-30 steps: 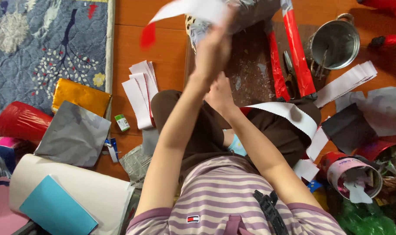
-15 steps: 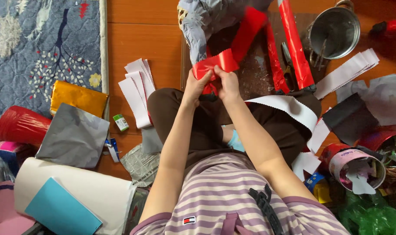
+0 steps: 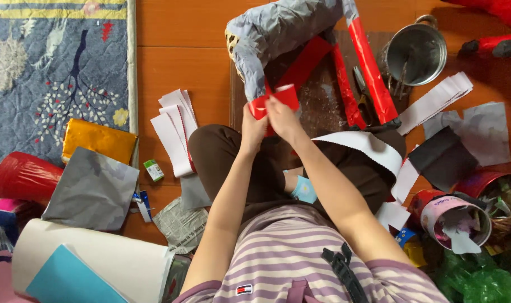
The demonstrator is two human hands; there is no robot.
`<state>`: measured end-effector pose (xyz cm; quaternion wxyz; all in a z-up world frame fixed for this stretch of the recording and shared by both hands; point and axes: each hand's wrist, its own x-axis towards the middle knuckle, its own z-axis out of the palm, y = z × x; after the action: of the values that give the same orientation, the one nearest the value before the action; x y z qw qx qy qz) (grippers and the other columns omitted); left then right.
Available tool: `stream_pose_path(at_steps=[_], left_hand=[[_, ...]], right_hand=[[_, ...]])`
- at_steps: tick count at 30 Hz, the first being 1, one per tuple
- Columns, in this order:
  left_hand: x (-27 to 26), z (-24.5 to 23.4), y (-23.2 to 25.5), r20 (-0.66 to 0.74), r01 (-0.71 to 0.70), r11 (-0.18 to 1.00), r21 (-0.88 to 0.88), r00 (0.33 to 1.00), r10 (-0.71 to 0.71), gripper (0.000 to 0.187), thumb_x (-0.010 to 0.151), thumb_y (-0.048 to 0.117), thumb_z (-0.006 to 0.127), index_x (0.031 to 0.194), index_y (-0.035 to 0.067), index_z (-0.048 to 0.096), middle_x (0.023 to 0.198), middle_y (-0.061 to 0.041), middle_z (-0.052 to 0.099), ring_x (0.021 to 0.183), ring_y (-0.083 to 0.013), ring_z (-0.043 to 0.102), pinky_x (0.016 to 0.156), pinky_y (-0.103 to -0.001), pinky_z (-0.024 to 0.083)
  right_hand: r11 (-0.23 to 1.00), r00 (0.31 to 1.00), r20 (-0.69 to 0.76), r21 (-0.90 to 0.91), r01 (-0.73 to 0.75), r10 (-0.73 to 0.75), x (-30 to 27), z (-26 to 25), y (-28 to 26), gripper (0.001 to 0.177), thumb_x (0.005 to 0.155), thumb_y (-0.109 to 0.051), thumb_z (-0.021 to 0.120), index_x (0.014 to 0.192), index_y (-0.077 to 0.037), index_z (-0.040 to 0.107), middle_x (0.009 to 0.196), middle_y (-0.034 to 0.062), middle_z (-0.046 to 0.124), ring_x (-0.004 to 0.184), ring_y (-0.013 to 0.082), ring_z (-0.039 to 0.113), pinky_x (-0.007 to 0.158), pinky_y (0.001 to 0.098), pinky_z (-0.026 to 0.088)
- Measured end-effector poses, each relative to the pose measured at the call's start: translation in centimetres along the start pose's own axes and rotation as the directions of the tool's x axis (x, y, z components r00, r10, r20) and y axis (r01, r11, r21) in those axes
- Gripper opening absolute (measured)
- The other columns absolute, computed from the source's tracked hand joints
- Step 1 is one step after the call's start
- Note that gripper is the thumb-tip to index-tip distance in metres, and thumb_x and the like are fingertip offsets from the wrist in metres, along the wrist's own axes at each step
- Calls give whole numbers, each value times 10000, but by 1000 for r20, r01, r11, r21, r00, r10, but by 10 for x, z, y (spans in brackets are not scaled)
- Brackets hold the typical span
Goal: Decorating a giraffe sculpture by applying red tape and white paper strips
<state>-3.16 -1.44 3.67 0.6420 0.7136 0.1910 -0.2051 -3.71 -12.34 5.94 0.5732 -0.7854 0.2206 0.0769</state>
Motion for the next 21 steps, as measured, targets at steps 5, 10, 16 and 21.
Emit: stream_pose_path(at_steps=[5,10,16,21], left_hand=[[0,3,-2,154,47,999,1,987,-46,753,678,338,848,1309,153,481,1035,-189,644,950,-326,655,789,-438,527],[-15,-22,22,229,-22,1000,-4,973,23,954,836,414,716,1539,170,118,1243,-356,504,1094,-433,562,926,-502,486],[13,-48,-1,-276,-580,803,134,757,592,857,936,150,668,1564,189,85,1495,-289,308,1364,-477,327,1118,-618,266],[25,-53,82,-586,-596,733,327,481,652,717,889,73,736,1486,262,389,1365,15,566,792,-86,586,797,-260,489]], right_hand=[[867,886,382,309,-392,264,98,55,90,642,805,-578,763,1007,24,670,910,162,688,864,269,688,833,426,559],[504,764,588,592,-629,264,75,54,53,508,771,-441,804,1028,-21,680,907,158,726,750,266,733,687,376,611],[533,824,521,642,-551,224,51,59,23,584,813,-429,791,1189,-17,616,1044,160,704,932,274,704,863,412,567],[944,955,52,173,280,-292,29,57,18,1041,806,-242,833,1549,-98,120,1461,401,259,1332,584,316,1099,643,322]])
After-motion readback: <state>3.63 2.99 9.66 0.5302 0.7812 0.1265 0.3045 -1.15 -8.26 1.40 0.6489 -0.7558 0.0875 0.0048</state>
